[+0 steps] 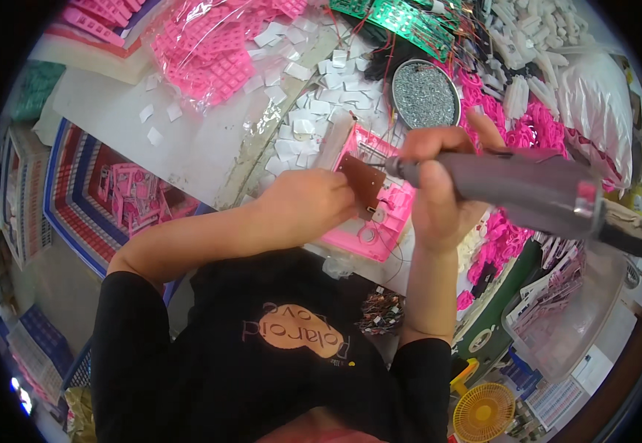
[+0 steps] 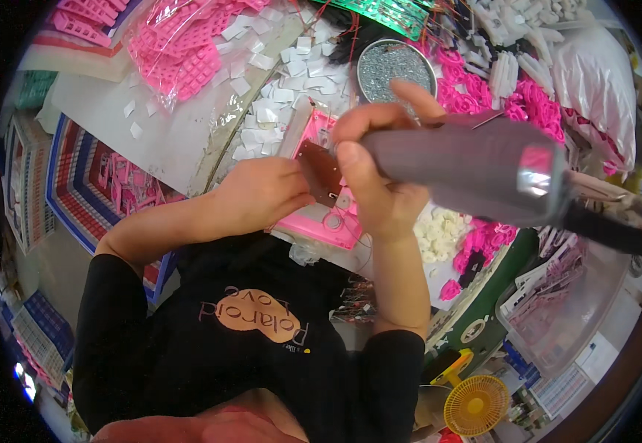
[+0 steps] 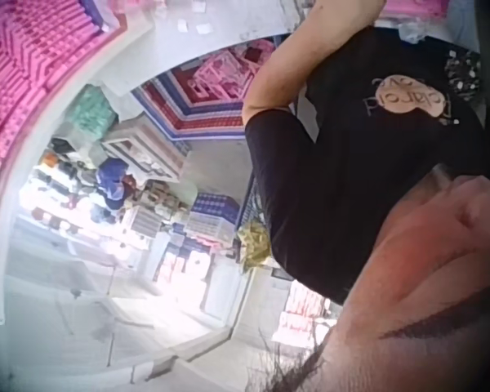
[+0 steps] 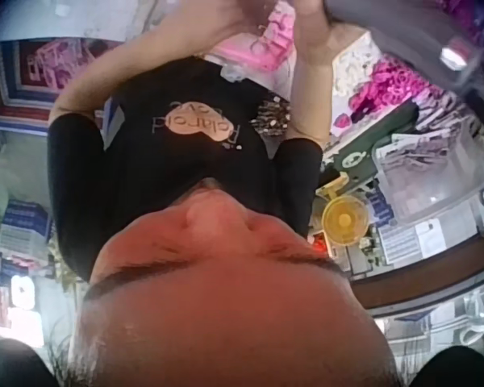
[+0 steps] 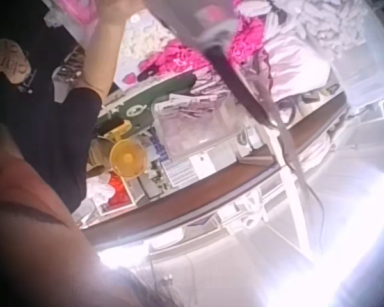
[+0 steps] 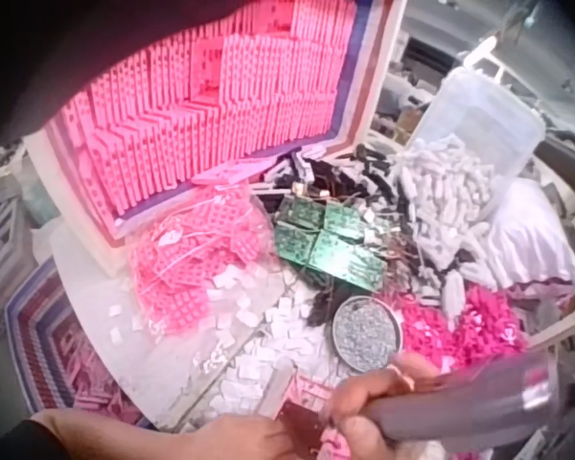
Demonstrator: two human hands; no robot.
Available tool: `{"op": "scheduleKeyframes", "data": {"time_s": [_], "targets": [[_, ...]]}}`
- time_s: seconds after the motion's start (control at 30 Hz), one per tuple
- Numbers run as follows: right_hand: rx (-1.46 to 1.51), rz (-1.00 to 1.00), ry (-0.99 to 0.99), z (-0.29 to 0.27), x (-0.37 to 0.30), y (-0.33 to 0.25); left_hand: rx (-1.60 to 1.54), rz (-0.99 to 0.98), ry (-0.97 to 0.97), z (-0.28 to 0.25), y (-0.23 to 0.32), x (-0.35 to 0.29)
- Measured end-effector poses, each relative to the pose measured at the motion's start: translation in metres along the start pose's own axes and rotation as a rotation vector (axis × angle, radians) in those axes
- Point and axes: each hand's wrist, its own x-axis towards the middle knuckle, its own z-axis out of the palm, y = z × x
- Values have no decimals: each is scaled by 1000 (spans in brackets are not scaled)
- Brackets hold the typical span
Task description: Assembling a pink toy electronic device by installing internal gears, a circuit board, and securing a metal backing plate.
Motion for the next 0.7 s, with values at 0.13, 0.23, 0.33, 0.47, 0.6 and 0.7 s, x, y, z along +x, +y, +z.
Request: {"op": "scheduleKeyframes", "data": {"time_s": [0.13,0.23,0.33,0.47,0.6,0.7], "targets": [[-759,324,-317,-33,-32,-5,-281,-248,15,-10,4,7],[-827,522,-434,-32,-57,-4,-456,-377,-101,-21,5,16],[-765,372,-348,-38,-62,3,-611,-422,-163,-27,2,11],[-610,544,-159,-32,-73,6,-450,-223,-121,-24,3,6],[-558,548,-125,-33,-78,13,-359,-182,-102,-20,2,5],[-569,554,-141,-33,-77,12,-377,-178,-117,-21,2,4]]}}
